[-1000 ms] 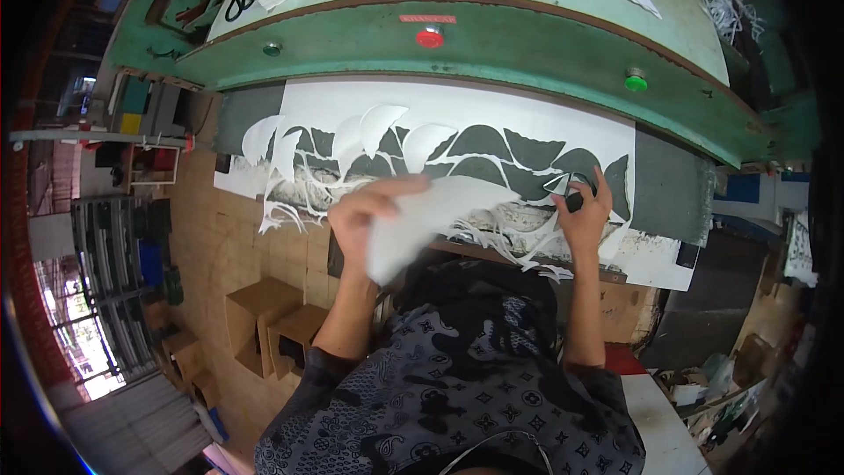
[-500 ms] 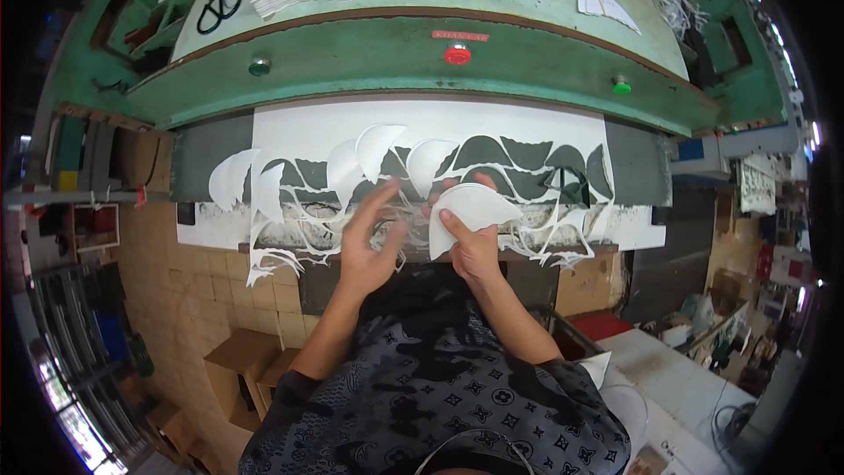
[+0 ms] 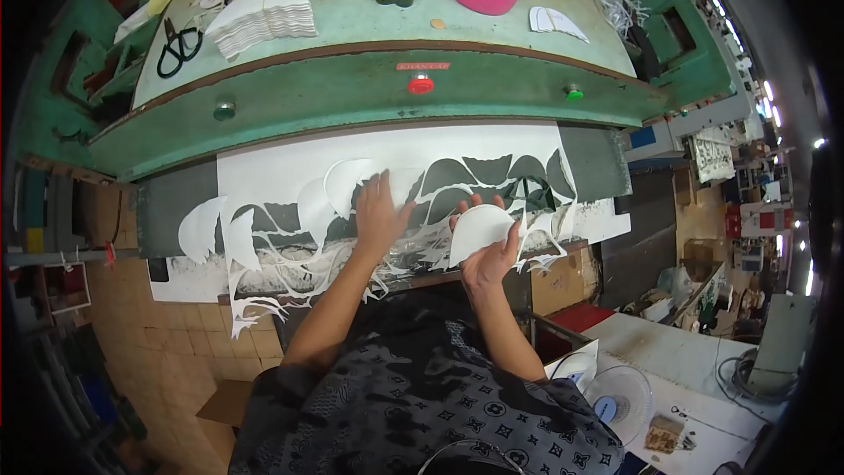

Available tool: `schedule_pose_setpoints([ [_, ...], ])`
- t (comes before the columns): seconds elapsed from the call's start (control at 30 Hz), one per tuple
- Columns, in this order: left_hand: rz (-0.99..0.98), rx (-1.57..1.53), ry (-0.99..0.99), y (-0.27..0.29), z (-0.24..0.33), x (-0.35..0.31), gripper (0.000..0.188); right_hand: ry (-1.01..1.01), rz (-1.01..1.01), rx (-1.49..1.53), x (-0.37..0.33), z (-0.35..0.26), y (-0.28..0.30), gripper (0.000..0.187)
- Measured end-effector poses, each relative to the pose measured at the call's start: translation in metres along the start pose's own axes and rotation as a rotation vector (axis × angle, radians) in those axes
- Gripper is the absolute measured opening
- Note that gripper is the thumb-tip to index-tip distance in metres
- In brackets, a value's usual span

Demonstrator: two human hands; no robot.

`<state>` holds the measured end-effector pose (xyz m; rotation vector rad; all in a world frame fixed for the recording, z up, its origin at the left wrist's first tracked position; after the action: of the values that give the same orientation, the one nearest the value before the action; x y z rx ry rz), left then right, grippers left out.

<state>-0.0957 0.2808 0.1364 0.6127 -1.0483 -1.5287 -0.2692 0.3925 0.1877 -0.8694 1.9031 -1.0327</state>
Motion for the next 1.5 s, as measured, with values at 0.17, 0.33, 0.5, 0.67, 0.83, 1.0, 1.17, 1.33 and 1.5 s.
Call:
schedule_pose_setpoints([
  [0.17,-0.213,0.118,0.087,-0.038,0.002,0.019,0.088,-0.02,0.037,0.066,0.002,-0.006,0.006,0.091],
  [0.33,-0.332,-0.094,0.069,-0.048,-0.02,0.033,0.071,-0.05,0.158,-0.102,0.015,-0.002,0.035,0.083],
  [0.5,-0.199,-0.672,0.173,0.008,0.033,0.013,0.038,-0.261,0.147,-0.116,0.021,0.021,0.065,0.065],
  [0.67,-0.022,-0.39,-0.153,0.015,0.045,-0.005,0.042,-0.323,-0.024,-0.384,0.023,0.045,0.057,0.058],
  [0.83,0.151,0.418,0.373,0.03,-0.069,0.023,0.059,-0.441,-0.089,-0.31,-0.004,0.038,0.069,0.054],
  [1.0,-0.041,-0.188,0.244,0.002,-0.067,0.02,0.049,-0.613,-0.153,-0.432,-0.013,0.056,0.081,0.062],
  [1.17,-0.118,-0.632,-0.013,0.024,0.038,-0.034,0.041,-0.294,-0.128,-0.244,0.011,0.051,0.059,0.061],
  [1.33,0.276,0.0,0.245,0.043,-0.076,-0.013,0.062,-0.487,-0.126,-0.29,0.001,0.045,0.057,0.048],
  [1.5,-0.079,0.101,0.38,0.05,-0.139,-0.012,0.071,-0.722,-0.222,-0.29,-0.042,0.057,0.06,0.046],
])
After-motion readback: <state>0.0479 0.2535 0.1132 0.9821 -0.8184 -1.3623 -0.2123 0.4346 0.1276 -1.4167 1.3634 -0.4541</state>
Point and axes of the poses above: each hand's wrist, its own x-axis towards the middle knuckle, its own y-axis out of the back of the hand, z = x × y, the point moved 6 cm from there along x, towards the middle knuckle, and after that the axes turned 13 degrees about x, right-handed, at the moved point
